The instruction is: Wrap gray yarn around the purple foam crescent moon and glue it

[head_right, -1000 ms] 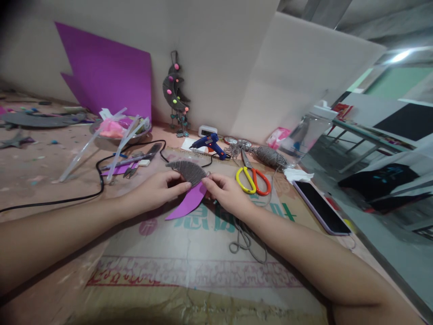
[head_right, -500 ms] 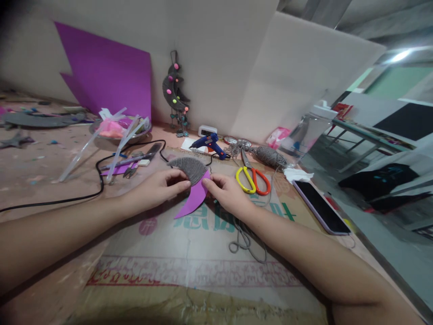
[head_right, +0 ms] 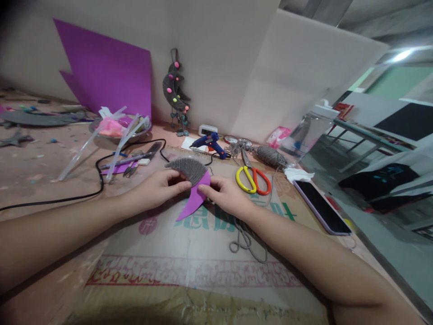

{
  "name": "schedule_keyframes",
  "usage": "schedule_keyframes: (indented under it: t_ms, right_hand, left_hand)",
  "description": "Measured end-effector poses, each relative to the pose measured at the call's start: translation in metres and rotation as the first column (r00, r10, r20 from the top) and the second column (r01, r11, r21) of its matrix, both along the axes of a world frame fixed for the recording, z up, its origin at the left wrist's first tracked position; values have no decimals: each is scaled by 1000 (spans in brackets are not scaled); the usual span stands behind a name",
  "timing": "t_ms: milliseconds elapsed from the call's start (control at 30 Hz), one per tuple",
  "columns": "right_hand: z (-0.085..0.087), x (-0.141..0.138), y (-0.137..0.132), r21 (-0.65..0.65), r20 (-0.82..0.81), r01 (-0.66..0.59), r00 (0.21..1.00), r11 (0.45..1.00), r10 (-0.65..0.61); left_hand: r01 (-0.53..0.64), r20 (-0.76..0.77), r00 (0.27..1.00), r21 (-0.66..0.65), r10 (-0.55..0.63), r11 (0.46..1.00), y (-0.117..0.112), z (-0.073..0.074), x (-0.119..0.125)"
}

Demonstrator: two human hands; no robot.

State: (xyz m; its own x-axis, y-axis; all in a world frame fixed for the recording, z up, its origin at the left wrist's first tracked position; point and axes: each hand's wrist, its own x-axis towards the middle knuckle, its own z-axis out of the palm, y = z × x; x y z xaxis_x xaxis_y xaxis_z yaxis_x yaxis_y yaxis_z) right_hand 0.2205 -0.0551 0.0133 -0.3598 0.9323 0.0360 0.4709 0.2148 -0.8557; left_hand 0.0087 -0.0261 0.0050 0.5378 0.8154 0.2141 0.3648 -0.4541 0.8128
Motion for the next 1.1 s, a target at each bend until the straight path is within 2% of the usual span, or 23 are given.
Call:
schedule_keyframes:
  t_ms: [167,433,767,1100]
  right_hand:
    - [0,0,0,22,23,3,1000,1000,-3]
    - [0,0,0,51,-26,85,996,995,-84]
    - [0,0,0,66,53,-15,999,998,11]
    - [0,0,0,101,85,-10,996,995,2]
  left_hand:
    - [13,33,999,-24,-12,1000,-1,0,0]
    - [53,119,992,-105,-40,993,0,0,1]
    - [-27,107,993,-119,40,992,0,-2,0]
    - [8,106,994,-92,2,996,1,-3,1]
